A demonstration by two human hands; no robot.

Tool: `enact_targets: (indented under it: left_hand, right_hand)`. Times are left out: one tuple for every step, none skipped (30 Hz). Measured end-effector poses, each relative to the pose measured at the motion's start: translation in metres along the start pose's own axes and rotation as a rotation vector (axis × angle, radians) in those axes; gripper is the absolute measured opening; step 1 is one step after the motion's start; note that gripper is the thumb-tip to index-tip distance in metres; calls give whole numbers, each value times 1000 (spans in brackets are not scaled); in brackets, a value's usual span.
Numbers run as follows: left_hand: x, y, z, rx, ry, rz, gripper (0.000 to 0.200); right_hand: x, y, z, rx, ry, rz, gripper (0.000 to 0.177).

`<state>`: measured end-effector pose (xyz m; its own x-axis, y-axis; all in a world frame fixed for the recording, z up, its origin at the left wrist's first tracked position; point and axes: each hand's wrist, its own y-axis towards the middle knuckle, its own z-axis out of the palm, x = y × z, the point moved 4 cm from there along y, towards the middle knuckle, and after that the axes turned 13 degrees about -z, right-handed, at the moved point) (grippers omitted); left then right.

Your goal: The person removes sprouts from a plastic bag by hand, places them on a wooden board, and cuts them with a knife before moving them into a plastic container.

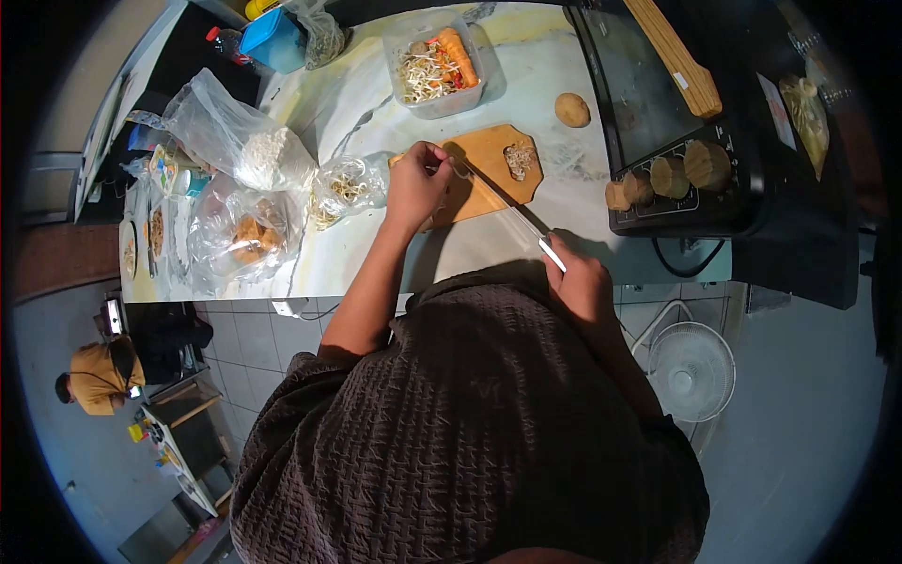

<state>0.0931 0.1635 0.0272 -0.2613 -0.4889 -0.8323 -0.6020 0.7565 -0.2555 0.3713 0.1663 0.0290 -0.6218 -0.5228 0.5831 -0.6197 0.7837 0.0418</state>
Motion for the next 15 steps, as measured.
enact_targets:
  left_hand:
    - [1, 3, -1, 56, -13, -34, 18]
    - [0, 8, -3, 60, -11, -28, 18]
    - [-3, 15, -6, 42, -83, 19, 16]
    - [-6, 22, -10, 22, -157, 63, 14]
    - [-10, 33, -14, 20, -158, 67, 14]
    - [-20, 45, -20, -41, -194, 171, 15]
    - [-32, 51, -27, -104, -230, 273, 15]
    - [-40, 57, -33, -167, -199, 269, 17]
    - [-51, 58, -40, -230, -168, 263, 18]
    - [-57, 58, -45, -275, -24, 216, 25]
    - [-52, 57, -47, -278, -25, 210, 25]
    - [-49, 54, -48, -360, 190, 317, 29]
    - [-47, 50, -45, -435, 408, 423, 33]
    - [-36, 47, -38, -306, 404, 375, 32]
    - [-28, 38, -30, -179, 484, 353, 29]
  right_hand:
    - [-1, -3, -1, 21, 5, 12, 34]
    - [-2, -3, -2, 39, 9, 20, 35]
    - [-3, -4, -4, 31, 8, 19, 35]
    - [-3, -7, -8, -12, 22, 7, 35]
    - [-3, -10, -11, -52, 37, -7, 34]
    - [-2, -12, -15, -53, 35, -11, 34]
    - [-1, -13, -21, -64, 37, -2, 33]
    - [-1, -14, -26, -74, 39, 7, 33]
    - [-1, -16, -29, -69, 37, 3, 33]
    - [-2, -19, -33, -60, -10, 33, 33]
    - [-3, -20, -36, -52, -57, 64, 32]
    - [-4, -19, -39, -49, -56, 62, 32]
    - [-4, -19, -42, -67, -21, 77, 32]
    - [-4, -21, -45, -82, 15, 96, 32]
    - [-3, -21, -47, -76, 18, 101, 32]
